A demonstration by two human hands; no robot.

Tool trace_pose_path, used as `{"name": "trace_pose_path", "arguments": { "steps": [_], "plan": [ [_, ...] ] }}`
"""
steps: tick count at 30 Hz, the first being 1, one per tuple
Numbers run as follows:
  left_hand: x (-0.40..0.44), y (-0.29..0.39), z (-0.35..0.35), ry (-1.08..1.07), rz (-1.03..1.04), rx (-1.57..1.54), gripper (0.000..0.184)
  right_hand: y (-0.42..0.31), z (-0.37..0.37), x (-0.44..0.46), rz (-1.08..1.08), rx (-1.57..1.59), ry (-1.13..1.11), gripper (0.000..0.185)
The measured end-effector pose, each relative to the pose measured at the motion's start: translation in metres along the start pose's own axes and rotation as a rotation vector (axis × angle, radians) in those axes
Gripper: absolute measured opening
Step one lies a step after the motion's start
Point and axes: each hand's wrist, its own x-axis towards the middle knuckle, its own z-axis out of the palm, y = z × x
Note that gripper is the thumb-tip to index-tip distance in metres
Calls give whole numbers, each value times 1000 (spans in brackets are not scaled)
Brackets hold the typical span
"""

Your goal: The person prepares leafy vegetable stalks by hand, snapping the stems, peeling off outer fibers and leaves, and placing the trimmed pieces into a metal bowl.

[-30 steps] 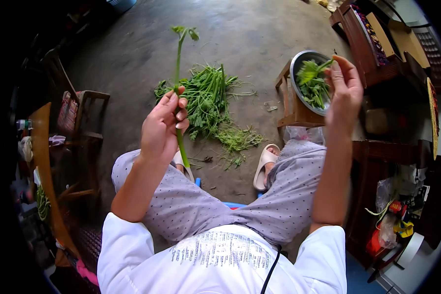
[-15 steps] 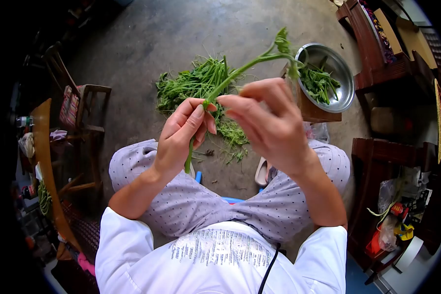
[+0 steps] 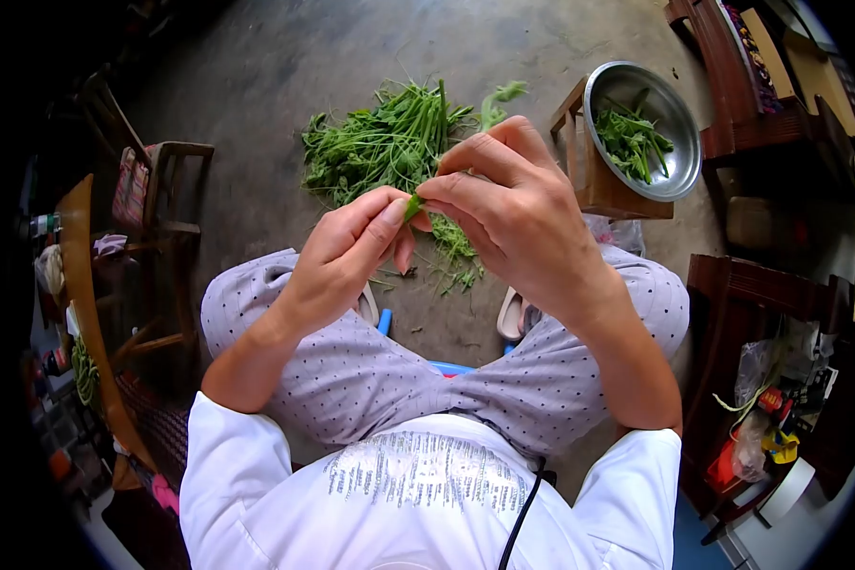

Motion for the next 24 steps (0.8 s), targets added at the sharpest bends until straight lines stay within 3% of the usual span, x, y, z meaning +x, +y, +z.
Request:
{"name": "trace_pose_path", "arguments": {
  "steps": [5,11,24],
  "plan": [
    [-2,4,-1,70,74,411,18,-3,2,-2,31,19,-91,16],
    [-3,-5,-3,110,228,653,15,-3,8,-5,48,30,-119,15],
    [-4,-1,-4,121,207,676,14,-13,22,-3,44,-37,-57,16]
  ]
}}
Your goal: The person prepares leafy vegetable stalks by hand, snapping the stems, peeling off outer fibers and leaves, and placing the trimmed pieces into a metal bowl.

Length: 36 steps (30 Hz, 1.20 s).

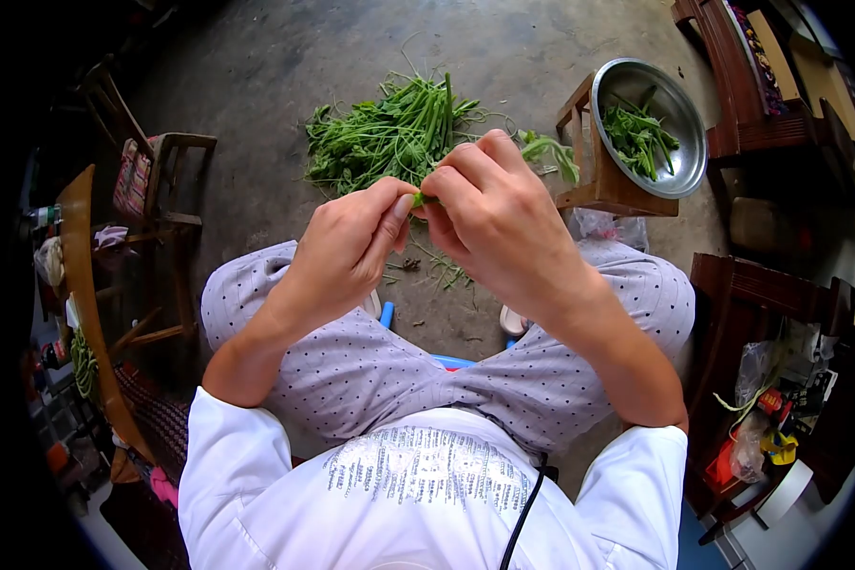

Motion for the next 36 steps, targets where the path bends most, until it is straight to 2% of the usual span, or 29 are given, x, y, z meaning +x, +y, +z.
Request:
{"name": "trace_pose_path", "arguments": {
  "steps": [9,11,15,18,22,24,26,28,29,30,32,33,35,36],
  "plan": [
    [-1,3,-5,24,45,39,11,1,-8,1,78,100,19,13],
    [1,5,-9,24,45,-9,12,0,-14,2,269,264,-13,11],
    [0,3,-11,21,51,-28,15,5,-19,3,261,216,57,8],
    [-1,5,-16,-9,-17,-68,15,12,-28,2,261,143,119,7],
    [-4,2,-21,1,-40,-97,16,25,-58,1,460,-45,201,10],
    [-5,0,-23,14,-48,-100,16,49,-68,-10,499,-6,352,14],
    [-8,-2,-25,27,-48,-106,16,57,-83,-14,657,166,544,15],
    [-10,-5,-29,22,-50,-91,16,80,-101,-23,593,436,674,20],
    [-11,-6,-30,16,-51,-75,15,89,-110,-30,587,675,712,23],
    [-12,-8,-29,19,-56,-76,15,89,-118,-31,578,838,740,20],
    [-14,-14,-26,77,3,-49,12,95,-122,-39,568,937,766,21],
    [-15,-15,-26,78,-2,-49,12,91,-119,-37,570,940,762,21],
    [-16,-15,-27,86,28,22,12,79,-107,-30,382,1024,521,20],
    [-16,-15,-27,85,24,21,12,62,-94,-23,436,809,472,18]
  ]
}}
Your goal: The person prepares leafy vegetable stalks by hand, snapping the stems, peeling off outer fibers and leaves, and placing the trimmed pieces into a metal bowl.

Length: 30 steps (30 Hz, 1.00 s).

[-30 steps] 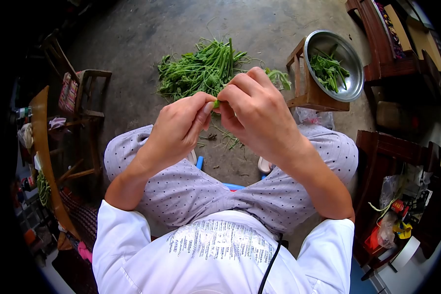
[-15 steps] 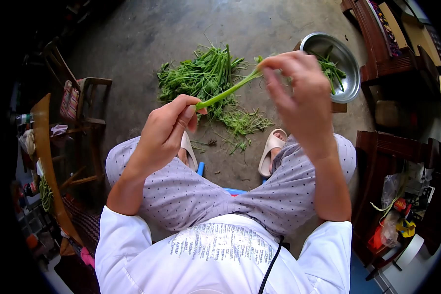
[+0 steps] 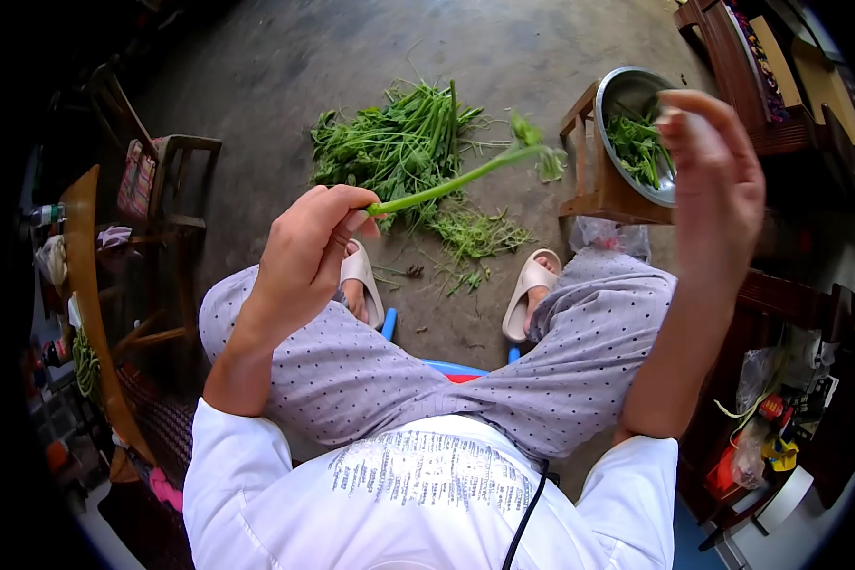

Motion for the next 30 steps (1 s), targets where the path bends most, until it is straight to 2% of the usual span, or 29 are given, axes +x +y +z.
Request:
{"name": "trace_pose_path", "arguments": {
  "steps": [1,3,4,5,10,19,25,30],
  "plan": [
    [0,1,0,-3,44,50,15,-3,23,-7,4,-222,7,17],
    [1,3,1,-10,87,99,19,-7,54,-15,-278,-642,-278,12],
    [2,5,2,7,152,152,21,-10,71,-22,-291,-680,-336,11],
    [2,6,4,23,218,203,24,-4,82,-27,-365,-682,-379,13],
    [1,8,8,24,241,219,26,16,107,-44,-365,-681,-512,18],
    [-1,4,8,17,261,261,28,25,120,-48,-444,-727,-500,11],
    [-1,3,9,17,265,305,31,26,122,-51,-444,-783,-548,13],
    [-1,5,10,29,271,330,30,27,126,-53,-444,-753,-498,13]
  ]
}}
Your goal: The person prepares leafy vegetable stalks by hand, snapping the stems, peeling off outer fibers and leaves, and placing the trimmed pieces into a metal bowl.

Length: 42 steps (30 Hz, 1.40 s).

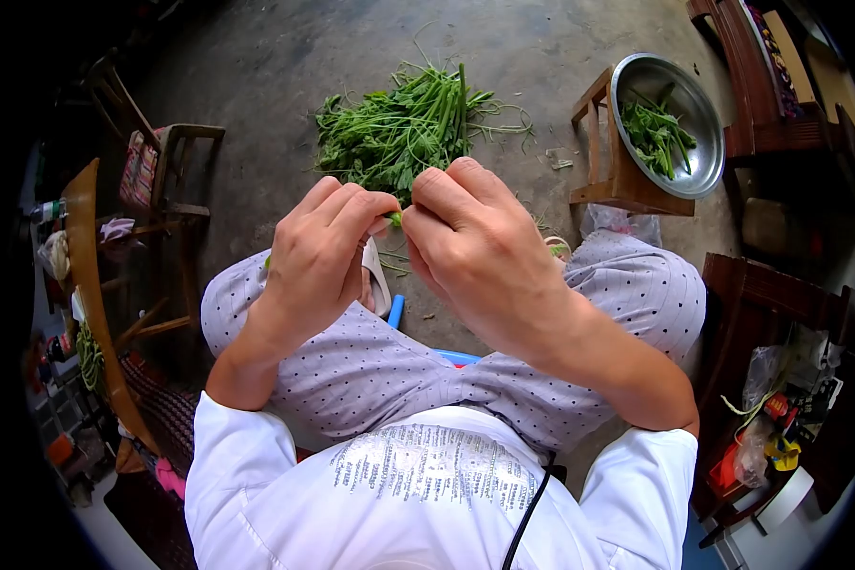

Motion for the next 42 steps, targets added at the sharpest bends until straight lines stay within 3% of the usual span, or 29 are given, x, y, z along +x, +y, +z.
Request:
{"name": "trace_pose_path", "arguments": {
  "steps": [2,14,20,24,26,30,32,35,36,38,39,42],
  "plan": [
    [1,1,-2,-29,-14,54,24,-1,1,0,13,-5,8,13],
    [4,4,-5,27,18,25,29,-2,-4,2,174,119,88,14],
    [5,-3,-9,96,29,35,28,9,-19,2,411,330,29,7],
    [6,-4,-13,135,38,18,27,26,-29,-1,448,666,-24,6],
    [6,-2,-17,95,-5,-36,22,29,-36,-1,566,1220,-10,14],
    [6,-5,-17,86,-11,-47,20,57,-66,-11,562,1463,-52,15],
    [5,-6,-18,89,-7,-63,19,61,-86,-13,653,1334,219,21],
    [4,-6,-16,92,-10,-78,19,70,-110,-14,555,1150,466,22],
    [4,-6,-15,92,-11,-78,19,66,-106,-14,555,1150,465,22],
    [5,-5,-13,84,6,-62,23,52,-93,-10,470,618,358,14],
    [6,-4,-11,82,7,-63,23,42,-86,-4,389,460,176,7],
    [9,-1,-8,88,23,-54,24,12,-47,3,147,163,61,16]
  ]
}}
